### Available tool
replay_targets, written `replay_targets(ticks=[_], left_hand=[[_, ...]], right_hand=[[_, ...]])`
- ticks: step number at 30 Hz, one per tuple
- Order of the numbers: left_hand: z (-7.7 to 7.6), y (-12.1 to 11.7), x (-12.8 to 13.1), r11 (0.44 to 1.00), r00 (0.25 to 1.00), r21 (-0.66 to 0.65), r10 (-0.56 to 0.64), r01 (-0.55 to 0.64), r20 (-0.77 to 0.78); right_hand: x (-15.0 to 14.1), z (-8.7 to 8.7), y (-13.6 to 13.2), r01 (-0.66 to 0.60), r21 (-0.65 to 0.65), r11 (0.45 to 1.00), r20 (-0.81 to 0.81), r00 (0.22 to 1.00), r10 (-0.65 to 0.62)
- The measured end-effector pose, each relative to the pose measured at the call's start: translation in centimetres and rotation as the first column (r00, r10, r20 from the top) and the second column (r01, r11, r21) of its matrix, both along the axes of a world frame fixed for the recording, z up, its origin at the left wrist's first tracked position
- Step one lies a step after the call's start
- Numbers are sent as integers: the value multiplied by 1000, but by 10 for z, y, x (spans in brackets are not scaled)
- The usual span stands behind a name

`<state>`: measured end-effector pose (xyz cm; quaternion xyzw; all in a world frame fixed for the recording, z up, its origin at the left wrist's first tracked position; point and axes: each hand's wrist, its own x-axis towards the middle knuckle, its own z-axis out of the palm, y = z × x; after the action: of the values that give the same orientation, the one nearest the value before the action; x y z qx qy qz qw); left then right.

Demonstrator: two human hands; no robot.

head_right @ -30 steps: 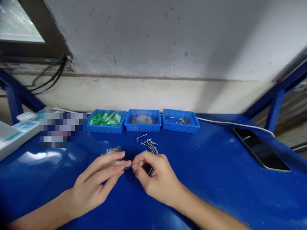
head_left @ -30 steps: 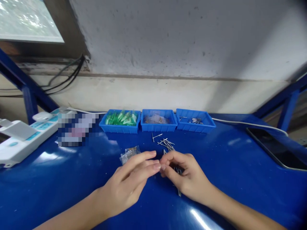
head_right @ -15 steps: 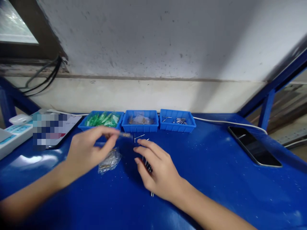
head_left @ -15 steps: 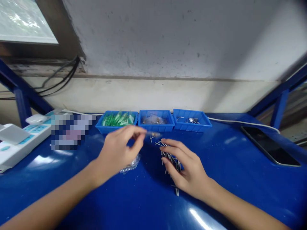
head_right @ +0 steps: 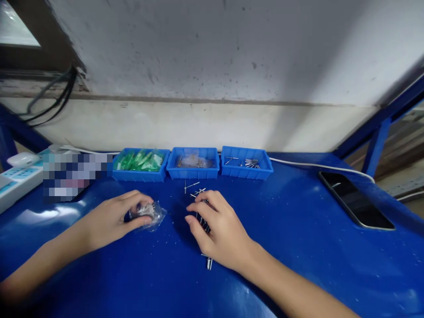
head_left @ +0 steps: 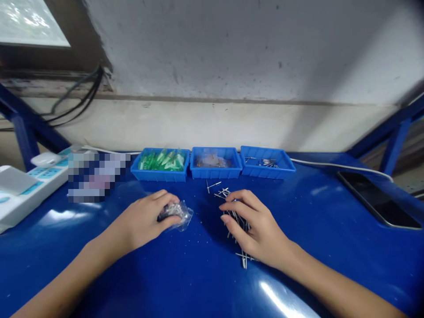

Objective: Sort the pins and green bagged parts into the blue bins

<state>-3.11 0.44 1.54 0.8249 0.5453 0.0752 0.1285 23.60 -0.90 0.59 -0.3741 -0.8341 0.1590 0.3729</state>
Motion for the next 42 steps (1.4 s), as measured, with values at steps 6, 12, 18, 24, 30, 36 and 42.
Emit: replay_targets(ticks=[6, 12, 18, 24, 30, 36, 42], left_hand=[[-4, -4, 21, 966, 962, 250, -2, -69, 273], [-11, -42, 50, 780, 844, 621, -384, 79, 374], [-11, -44, 63, 751, 836, 590, -503, 298, 218], [-11, -26, 45, 779, 905, 545, -418, 310, 83], [-3, -27, 43, 982, 828, 45, -177, 181, 532], [-3, -35, 57, 941, 605, -302, 153, 152, 781], [-7, -37, 54, 964, 751, 266, -199, 32, 629]], right_hand=[[-3, 4, -1, -2, -48, 999, -13, 1000, 1], [-7, 12, -18, -120, -469, 875, -187, 982, 34], [-15, 4, -25, -142, -525, 840, -309, 950, -33], [-12, 1, -14, 54, -443, 895, -308, 928, -209], [-7, 5, -15, 7, -196, 981, -351, 933, -77], [-8, 5, -23, -109, 215, 971, -75, 989, 128], [-13, 10, -21, -26, -167, 986, -109, 994, 8]])
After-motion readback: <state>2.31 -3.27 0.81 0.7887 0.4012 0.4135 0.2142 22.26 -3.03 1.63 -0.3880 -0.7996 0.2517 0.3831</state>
